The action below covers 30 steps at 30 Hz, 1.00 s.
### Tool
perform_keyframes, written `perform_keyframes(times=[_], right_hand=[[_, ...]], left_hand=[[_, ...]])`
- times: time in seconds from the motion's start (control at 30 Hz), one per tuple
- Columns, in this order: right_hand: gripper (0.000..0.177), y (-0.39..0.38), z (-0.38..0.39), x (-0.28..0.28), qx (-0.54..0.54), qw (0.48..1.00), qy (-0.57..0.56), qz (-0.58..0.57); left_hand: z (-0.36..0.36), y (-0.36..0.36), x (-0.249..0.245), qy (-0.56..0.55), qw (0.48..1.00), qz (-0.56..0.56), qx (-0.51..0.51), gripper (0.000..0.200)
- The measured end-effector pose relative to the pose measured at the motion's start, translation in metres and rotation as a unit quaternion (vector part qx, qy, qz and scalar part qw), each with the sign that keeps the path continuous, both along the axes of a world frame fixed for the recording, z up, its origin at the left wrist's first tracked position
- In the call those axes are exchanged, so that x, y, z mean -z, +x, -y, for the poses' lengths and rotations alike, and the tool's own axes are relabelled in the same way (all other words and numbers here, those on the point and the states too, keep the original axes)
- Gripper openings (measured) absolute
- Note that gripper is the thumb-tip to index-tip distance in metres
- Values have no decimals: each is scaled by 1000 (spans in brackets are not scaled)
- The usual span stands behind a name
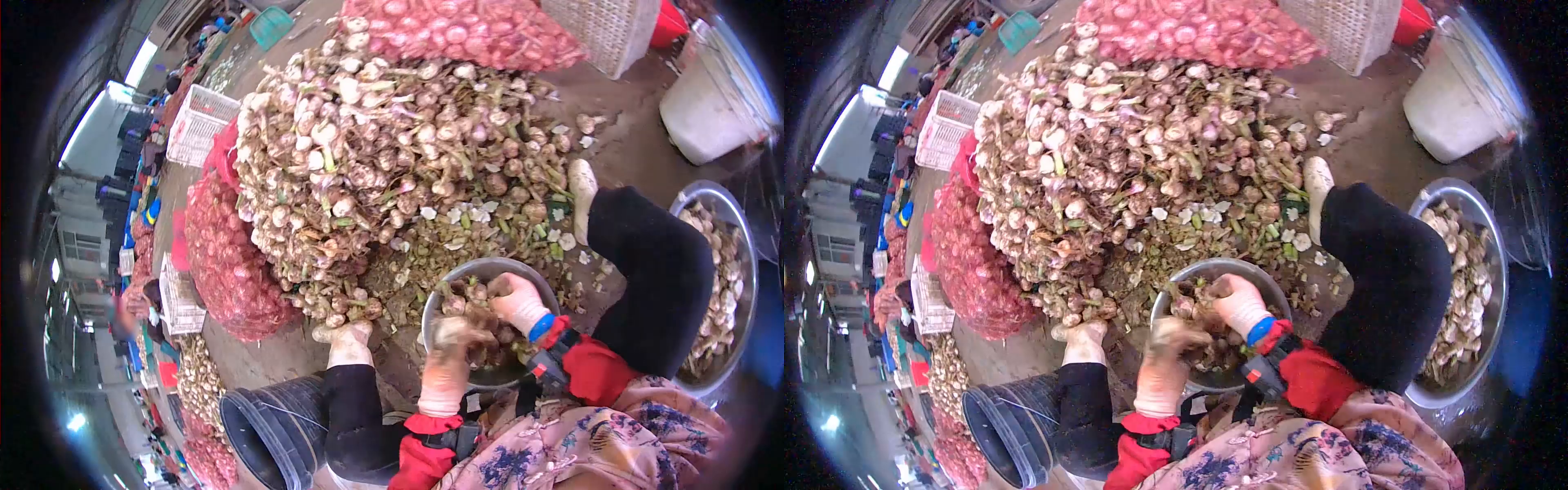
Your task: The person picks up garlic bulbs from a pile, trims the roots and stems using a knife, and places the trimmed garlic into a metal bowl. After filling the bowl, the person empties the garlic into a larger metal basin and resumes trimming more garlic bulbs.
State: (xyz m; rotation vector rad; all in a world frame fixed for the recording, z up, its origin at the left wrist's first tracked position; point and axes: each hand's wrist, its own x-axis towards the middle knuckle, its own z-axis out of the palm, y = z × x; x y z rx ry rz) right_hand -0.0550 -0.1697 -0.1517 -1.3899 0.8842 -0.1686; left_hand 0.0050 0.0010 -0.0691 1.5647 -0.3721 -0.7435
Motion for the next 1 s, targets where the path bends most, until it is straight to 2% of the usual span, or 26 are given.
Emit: perform_keyframes(times=[0.03, 0.07, 0.1, 0.13, 0.17, 0.2, 0.23, 0.27, 0.3, 0.37, 0.4, 0.43, 0.47, 0.57, 0.6, 0.63, 0.67, 0.7, 0.73, 0.77, 0.8, 0.83, 0.87, 0.9, 0.97, 1.0], right_hand=[[24, 4, 6, -27, 41, 998, 49, 9], [23, 6, 7, -28, 65, 995, 59, 36], [23, 8, 9, -27, 90, 991, 69, 64], [22, 9, 11, -30, 61, 996, -68, -16], [22, 13, 9, -30, 55, 996, -67, -18], [22, 17, 5, -29, 51, 998, -28, -13], [23, 21, 3, -29, 48, 999, 11, -8], [24, 24, 2, -31, 31, 999, 17, 2], [25, 26, -2, -30, 32, 998, -20, 51], [26, 29, -5, -25, 13, 1000, -13, 12], [25, 32, -7, -23, 21, 998, 48, 24], [25, 34, -6, -27, 10, 998, 53, 12], [27, 36, -6, -25, 0, 999, 48, 3], [32, 38, -11, -14, -20, 999, 42, -11], [35, 38, -13, -10, -30, 999, 41, -14], [35, 36, -16, -6, -30, 999, 41, -14], [31, 35, -20, -2, -42, 999, 28, -20], [28, 34, -25, 0, -54, 998, 18, -24], [31, 35, -27, -1, -67, 996, 44, -32], [31, 37, -27, -11, -68, 996, 46, -27], [37, 40, -25, -27, -42, 993, 105, 22], [43, 42, -26, -38, -16, 984, 163, 71], [40, 43, -30, -44, 20, 970, 201, 137], [40, 40, -29, -50, 23, 969, 199, 144], [40, 32, -20, -68, -50, 946, 275, 162], [38, 26, -12, -86, -144, 926, 300, 180]], left_hand=[[-3, 0, 8, -41, 976, -207, -63, 57], [-10, 18, 24, 11, 998, -66, -3, 61], [-22, 37, 49, 155, 986, 49, -24, 60], [-26, 65, 47, 324, 943, 57, -55, 58], [-29, 92, 56, 309, 940, 86, -118, 50], [-33, 122, 71, 380, 889, 230, -110, 50], [-56, 158, 104, 410, 875, 237, -98, 47], [-64, 187, 112, 494, 794, 352, -44, 45], [-56, 201, 101, 558, 720, 413, -16, 45], [-39, 237, 97, 688, 632, 338, 109, 48], [-29, 247, 94, 719, 621, 275, 147, 49], [-23, 255, 93, 744, 606, 210, 185, 51], [-38, 271, 126, 766, 591, 167, 191, 50], [-37, 269, 124, 758, 614, 155, 159, 49], [-45, 268, 130, 743, 640, 165, 106, 40], [-51, 262, 130, 742, 641, 164, 107, 40], [-57, 257, 126, 641, 763, 86, 16, 40], [-64, 250, 119, 515, 854, 7, -75, 41], [-75, 235, 110, 366, 922, -56, -115, 45], [-79, 216, 96, 203, 961, -114, -150, 50], [-77, 200, 82, 303, 951, 58, -33, 56], [-72, 182, 66, 388, 889, 228, 85, 63], [-62, 154, 47, 387, 887, 237, 84, 63], [-47, 118, 24, 313, 925, 199, 86, 70], [-34, 63, -9, 156, 977, 114, 93, 84], [-40, 50, -15, 235, 950, 131, 159, 94]])
